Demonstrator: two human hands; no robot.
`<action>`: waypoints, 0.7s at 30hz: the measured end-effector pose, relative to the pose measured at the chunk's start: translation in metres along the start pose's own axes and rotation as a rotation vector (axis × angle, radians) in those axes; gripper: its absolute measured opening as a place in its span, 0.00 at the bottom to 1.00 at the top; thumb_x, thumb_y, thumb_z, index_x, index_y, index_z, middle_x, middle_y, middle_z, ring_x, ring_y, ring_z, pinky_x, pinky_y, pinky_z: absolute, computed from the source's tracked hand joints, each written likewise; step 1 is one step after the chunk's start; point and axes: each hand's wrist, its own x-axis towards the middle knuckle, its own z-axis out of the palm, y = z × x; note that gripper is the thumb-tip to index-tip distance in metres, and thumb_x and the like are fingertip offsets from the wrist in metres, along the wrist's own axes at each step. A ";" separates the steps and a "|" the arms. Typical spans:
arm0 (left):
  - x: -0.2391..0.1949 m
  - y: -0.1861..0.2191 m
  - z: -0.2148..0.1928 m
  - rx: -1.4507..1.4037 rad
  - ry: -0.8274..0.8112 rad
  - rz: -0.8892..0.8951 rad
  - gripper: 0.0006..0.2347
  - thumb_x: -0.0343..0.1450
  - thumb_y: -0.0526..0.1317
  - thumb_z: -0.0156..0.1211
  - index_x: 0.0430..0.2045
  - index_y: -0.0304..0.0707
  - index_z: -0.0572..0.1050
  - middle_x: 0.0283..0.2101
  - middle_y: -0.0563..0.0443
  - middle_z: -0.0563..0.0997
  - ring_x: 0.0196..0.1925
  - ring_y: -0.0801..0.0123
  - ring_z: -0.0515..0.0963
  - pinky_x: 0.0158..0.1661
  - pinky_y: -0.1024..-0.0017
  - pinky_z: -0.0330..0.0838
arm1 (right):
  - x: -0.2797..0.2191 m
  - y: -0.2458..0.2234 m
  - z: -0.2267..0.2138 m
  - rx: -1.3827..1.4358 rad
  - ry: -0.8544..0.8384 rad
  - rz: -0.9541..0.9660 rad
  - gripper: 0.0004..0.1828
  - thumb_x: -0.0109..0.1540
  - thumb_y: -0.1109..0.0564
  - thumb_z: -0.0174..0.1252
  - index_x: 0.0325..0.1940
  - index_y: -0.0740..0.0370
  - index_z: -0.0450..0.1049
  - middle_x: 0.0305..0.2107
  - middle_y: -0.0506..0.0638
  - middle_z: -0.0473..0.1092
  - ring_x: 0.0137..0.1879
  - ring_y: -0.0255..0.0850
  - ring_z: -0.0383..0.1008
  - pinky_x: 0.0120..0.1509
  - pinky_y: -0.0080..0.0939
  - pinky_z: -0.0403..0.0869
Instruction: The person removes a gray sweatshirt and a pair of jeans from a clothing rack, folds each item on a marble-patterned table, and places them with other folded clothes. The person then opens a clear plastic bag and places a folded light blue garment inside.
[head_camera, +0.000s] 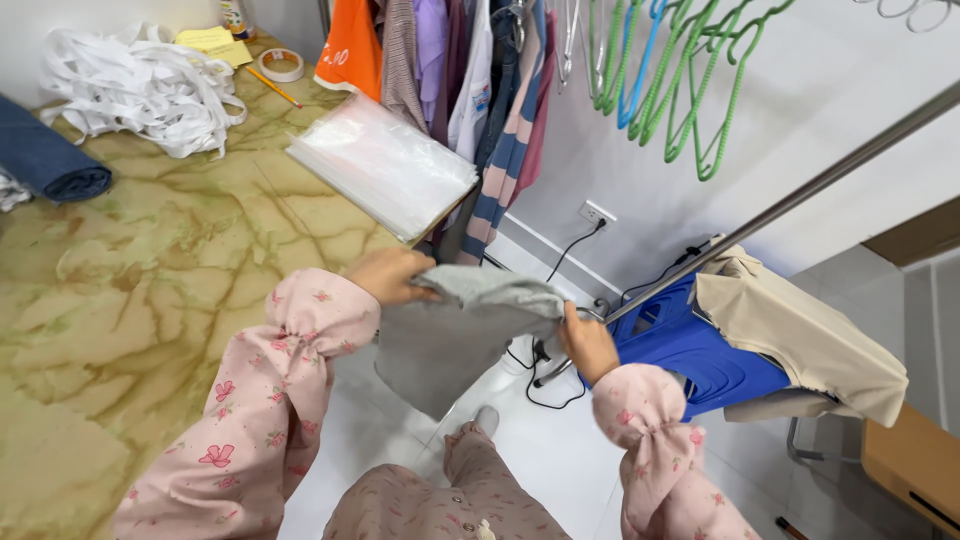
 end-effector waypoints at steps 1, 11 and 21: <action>-0.003 -0.002 0.009 -0.003 0.006 -0.008 0.16 0.64 0.53 0.67 0.35 0.42 0.78 0.40 0.42 0.85 0.47 0.41 0.82 0.46 0.45 0.77 | 0.003 -0.005 0.008 -0.001 -0.002 -0.010 0.19 0.63 0.51 0.54 0.56 0.56 0.62 0.21 0.58 0.76 0.30 0.59 0.81 0.33 0.57 0.77; -0.099 -0.029 0.008 -0.031 0.052 -0.305 0.09 0.68 0.50 0.61 0.37 0.54 0.78 0.40 0.54 0.85 0.47 0.51 0.83 0.46 0.51 0.77 | 0.074 -0.125 -0.029 1.498 -0.217 0.773 0.28 0.67 0.60 0.39 0.71 0.54 0.42 0.48 0.82 0.67 0.42 0.72 0.76 0.45 0.62 0.79; -0.243 -0.101 -0.006 0.134 0.173 -0.936 0.11 0.70 0.50 0.53 0.43 0.70 0.81 0.47 0.61 0.83 0.46 0.52 0.85 0.46 0.51 0.79 | 0.175 -0.273 0.027 2.108 -0.742 0.874 0.22 0.71 0.59 0.35 0.67 0.65 0.61 0.62 0.67 0.64 0.69 0.63 0.64 0.72 0.65 0.68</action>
